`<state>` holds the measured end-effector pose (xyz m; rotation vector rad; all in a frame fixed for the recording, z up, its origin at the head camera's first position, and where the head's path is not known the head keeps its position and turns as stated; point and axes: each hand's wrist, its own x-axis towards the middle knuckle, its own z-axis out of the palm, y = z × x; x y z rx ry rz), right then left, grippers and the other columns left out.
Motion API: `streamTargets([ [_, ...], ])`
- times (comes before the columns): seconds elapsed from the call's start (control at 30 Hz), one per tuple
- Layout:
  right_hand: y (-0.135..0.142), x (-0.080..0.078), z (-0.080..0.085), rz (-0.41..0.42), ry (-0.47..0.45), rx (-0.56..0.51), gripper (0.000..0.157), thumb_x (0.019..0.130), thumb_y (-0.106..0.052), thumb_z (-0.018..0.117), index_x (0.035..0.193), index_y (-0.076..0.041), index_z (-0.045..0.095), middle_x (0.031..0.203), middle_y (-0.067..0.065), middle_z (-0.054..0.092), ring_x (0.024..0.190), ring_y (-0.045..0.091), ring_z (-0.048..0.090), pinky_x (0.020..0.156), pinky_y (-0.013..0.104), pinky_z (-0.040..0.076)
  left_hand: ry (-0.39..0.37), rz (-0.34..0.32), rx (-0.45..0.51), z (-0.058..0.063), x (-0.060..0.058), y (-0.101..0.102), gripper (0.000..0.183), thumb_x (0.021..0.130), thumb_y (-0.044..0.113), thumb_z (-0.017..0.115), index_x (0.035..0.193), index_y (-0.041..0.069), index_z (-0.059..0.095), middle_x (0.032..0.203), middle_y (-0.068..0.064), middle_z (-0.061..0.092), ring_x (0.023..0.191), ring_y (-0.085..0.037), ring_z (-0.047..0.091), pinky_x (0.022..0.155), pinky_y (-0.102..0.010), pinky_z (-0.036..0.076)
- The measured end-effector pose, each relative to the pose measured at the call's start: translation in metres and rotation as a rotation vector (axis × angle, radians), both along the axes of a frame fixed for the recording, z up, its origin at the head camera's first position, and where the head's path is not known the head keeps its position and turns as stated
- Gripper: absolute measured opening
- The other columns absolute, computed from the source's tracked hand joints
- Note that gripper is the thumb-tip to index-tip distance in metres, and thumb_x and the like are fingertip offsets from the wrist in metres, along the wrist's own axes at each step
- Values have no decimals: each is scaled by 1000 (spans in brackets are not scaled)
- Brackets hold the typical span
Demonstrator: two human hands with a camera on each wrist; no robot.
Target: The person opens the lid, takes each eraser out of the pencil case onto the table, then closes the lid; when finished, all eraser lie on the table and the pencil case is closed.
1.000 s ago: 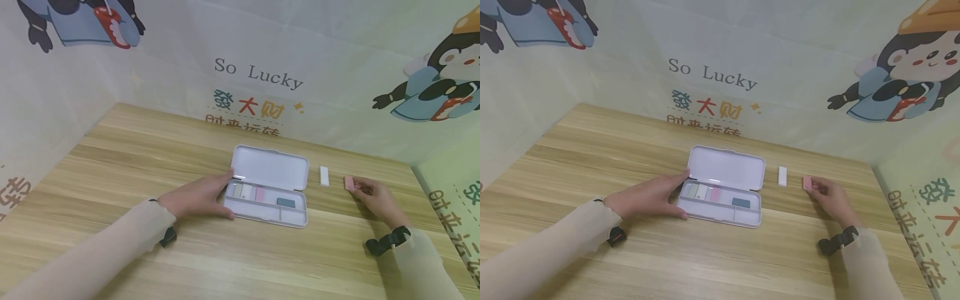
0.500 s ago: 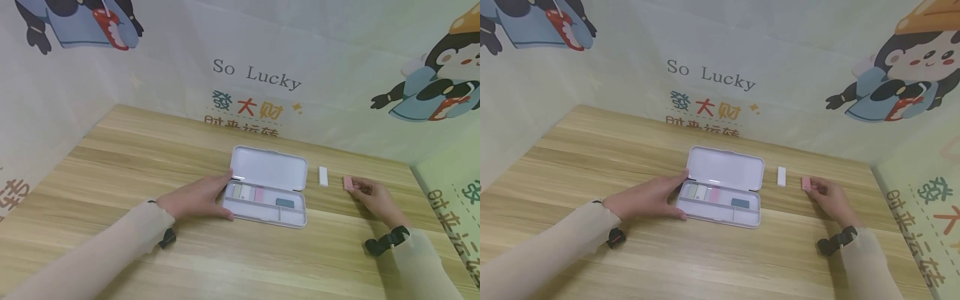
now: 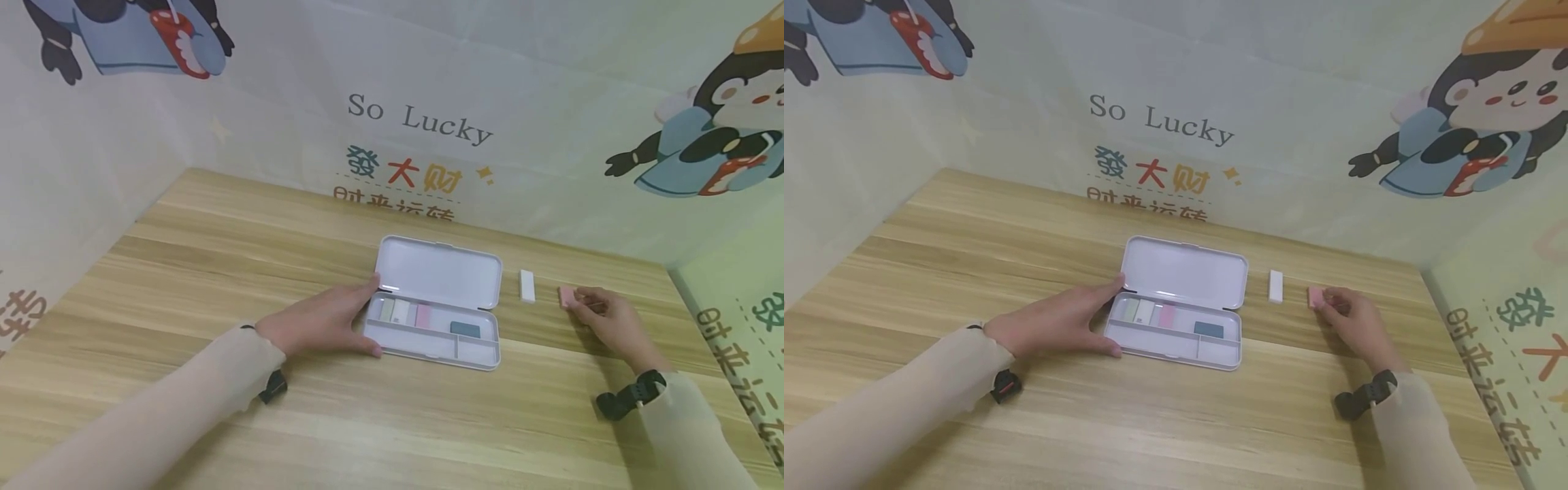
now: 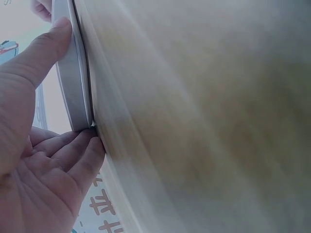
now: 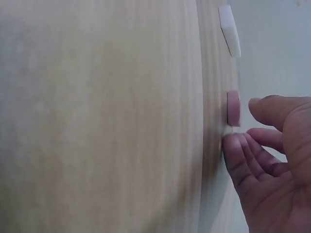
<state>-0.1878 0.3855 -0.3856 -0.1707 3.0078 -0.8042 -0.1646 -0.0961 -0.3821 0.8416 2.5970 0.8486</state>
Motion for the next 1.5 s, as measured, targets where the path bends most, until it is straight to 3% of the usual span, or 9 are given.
streamTargets([
  [0.1,-6,2,3,-13,58,12,47,108,-19,56,140,15,54,122,37,63,108,50,66,75,23,51,-1,-4,3,0,-1,0,121,81,46,89,166,-2,17,169,-16,36,150,-26,47,126,-44,39],
  [0.23,-25,7,7,-6,197,11,38,108,-20,58,131,10,64,113,29,65,99,38,65,74,18,49,-1,-4,1,0,-2,1,120,82,46,89,166,-2,17,169,-16,37,149,-26,48,126,-44,39],
  [0.43,-68,14,15,174,378,32,16,101,-7,68,114,1,73,98,12,71,87,11,59,73,18,53,3,-1,2,1,-2,0,121,81,45,89,166,-2,17,168,-16,38,148,-25,48,125,-43,40],
  [0.53,-89,17,18,300,421,26,13,96,-2,72,109,-1,74,95,7,73,84,9,61,77,23,54,5,-11,14,1,-3,0,120,82,44,89,165,-4,17,167,-17,39,146,-25,50,124,-43,41],
  [0.67,-114,22,18,490,355,-1,16,95,2,72,111,-1,74,100,8,77,85,15,69,79,26,58,-2,-17,17,2,-2,2,120,82,42,90,166,-3,16,166,-16,42,143,-23,53,124,-43,42],
  [0.8,-133,28,15,595,261,18,19,96,1,69,114,0,74,106,9,77,92,19,72,80,32,63,-18,-12,9,1,-2,3,120,82,41,90,166,-1,15,166,-14,42,141,-22,53,124,-42,42],
  [1.07,-149,35,10,623,237,168,28,97,-1,68,124,2,71,116,15,77,108,29,73,93,46,61,-24,-7,6,4,1,5,118,83,40,89,165,-3,16,168,-18,38,148,-26,49,125,-44,40],
  [1.33,-153,37,13,623,203,187,32,98,-1,67,130,1,69,112,11,75,94,16,67,79,31,59,-14,-9,-11,5,1,4,118,83,42,89,165,-3,17,166,-17,41,144,-25,52,123,-44,42],
  [1.5,-151,38,16,645,218,183,36,96,4,66,131,-3,70,113,8,72,96,15,66,82,32,60,-8,-9,-23,5,0,4,118,83,44,88,166,-2,18,164,-15,44,139,-23,55,121,-43,44],
])
